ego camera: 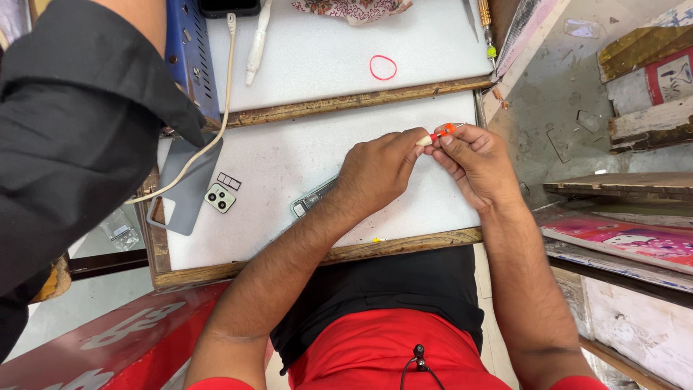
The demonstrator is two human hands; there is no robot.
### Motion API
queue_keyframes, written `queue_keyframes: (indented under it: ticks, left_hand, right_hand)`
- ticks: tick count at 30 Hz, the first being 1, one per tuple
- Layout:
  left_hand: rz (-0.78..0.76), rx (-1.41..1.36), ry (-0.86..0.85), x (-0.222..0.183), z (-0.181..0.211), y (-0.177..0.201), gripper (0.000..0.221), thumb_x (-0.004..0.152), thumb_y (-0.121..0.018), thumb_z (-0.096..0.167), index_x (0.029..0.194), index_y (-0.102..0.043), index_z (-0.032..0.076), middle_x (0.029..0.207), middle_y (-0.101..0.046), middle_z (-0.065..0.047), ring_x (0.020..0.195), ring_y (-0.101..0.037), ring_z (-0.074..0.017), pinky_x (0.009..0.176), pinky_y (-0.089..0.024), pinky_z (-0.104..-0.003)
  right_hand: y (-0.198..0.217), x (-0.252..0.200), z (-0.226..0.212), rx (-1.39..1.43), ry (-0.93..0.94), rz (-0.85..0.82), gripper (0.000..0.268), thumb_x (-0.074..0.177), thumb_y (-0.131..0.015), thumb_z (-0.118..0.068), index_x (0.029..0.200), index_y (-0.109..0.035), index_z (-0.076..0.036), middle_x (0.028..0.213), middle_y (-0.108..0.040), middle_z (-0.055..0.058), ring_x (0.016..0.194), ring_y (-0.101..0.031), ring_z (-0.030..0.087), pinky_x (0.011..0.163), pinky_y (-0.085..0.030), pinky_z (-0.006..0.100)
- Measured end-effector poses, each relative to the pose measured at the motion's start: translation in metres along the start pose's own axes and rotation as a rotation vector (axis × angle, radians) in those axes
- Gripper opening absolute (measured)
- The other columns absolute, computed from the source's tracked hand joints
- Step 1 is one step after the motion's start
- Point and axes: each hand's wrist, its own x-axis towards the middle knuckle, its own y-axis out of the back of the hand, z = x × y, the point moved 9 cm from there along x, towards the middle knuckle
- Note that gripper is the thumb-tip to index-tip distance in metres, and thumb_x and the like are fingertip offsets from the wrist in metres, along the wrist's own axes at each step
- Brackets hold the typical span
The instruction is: The person uses a red-handled screwdriver to remove screws from the back of a disassembled smartphone. They then pick up the camera module, wipe it with a cloth, and place it back into the phone's chassis.
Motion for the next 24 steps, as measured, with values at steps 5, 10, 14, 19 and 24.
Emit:
queue_keyframes:
  ticks: [5, 10, 14, 19, 24]
  left_hand:
    - [-0.116, -0.182, 0.219, 0.001, -0.021, -0.009, 0.028, 0.109, -0.049, 0.028, 0.126, -0.065, 0.012, 0.079, -0.074, -0.007, 0.072, -0.076, -0.0199, 0.066, -0.061, -0.037]
    - [-0.134, -0.442, 0.326, -0.001, -0.032, -0.005, 0.024, 0.106, -0.056, 0.026, 0.121, -0.068, 0.010, 0.067, -0.061, -0.002, 0.059, -0.056, -0.0107, 0.056, -0.048, -0.033]
    - [-0.179, -0.653, 0.348, 0.001, -0.031, -0.007, 0.025, 0.105, -0.060, 0.027, 0.121, -0.062, 0.008, 0.060, -0.050, 0.003, 0.056, -0.039, -0.0045, 0.054, -0.037, -0.024]
    - [-0.241, -0.958, 0.441, -0.002, -0.036, -0.016, 0.032, 0.108, -0.047, 0.030, 0.119, -0.065, 0.006, 0.069, -0.047, 0.007, 0.052, -0.035, -0.0015, 0.042, -0.033, -0.020]
    - [-0.274, -1.071, 0.495, -0.004, -0.036, -0.019, 0.040, 0.111, -0.041, 0.034, 0.120, -0.065, 0.004, 0.068, -0.045, 0.006, 0.050, -0.033, -0.0011, 0.040, -0.031, -0.019]
  right_hand:
    - [-0.010, -0.007, -0.029, -0.561, 0.216, 0.088, 0.015, 0.099, -0.069, -0.004, 0.110, -0.072, 0.005, 0.098, -0.078, 0.012, 0.090, -0.077, 0.016, 0.081, -0.062, 0.025]
    - [-0.036, -0.023, -0.061, -1.186, 0.552, 0.174, 0.016, 0.092, -0.080, -0.007, 0.107, -0.079, -0.002, 0.097, -0.077, 0.013, 0.083, -0.076, 0.020, 0.076, -0.060, 0.031]
    - [-0.048, -0.023, -0.067, -1.264, 0.588, 0.136, 0.016, 0.091, -0.078, -0.005, 0.107, -0.078, -0.003, 0.101, -0.076, 0.014, 0.088, -0.075, 0.023, 0.080, -0.061, 0.031]
    - [-0.054, -0.026, -0.072, -1.258, 0.572, 0.121, 0.019, 0.090, -0.077, -0.005, 0.110, -0.079, -0.004, 0.105, -0.076, 0.014, 0.089, -0.075, 0.023, 0.079, -0.060, 0.032]
    - [-0.054, -0.040, -0.085, -1.139, 0.605, 0.186, 0.014, 0.096, -0.077, -0.005, 0.109, -0.079, -0.004, 0.103, -0.078, 0.011, 0.086, -0.075, 0.017, 0.074, -0.060, 0.028]
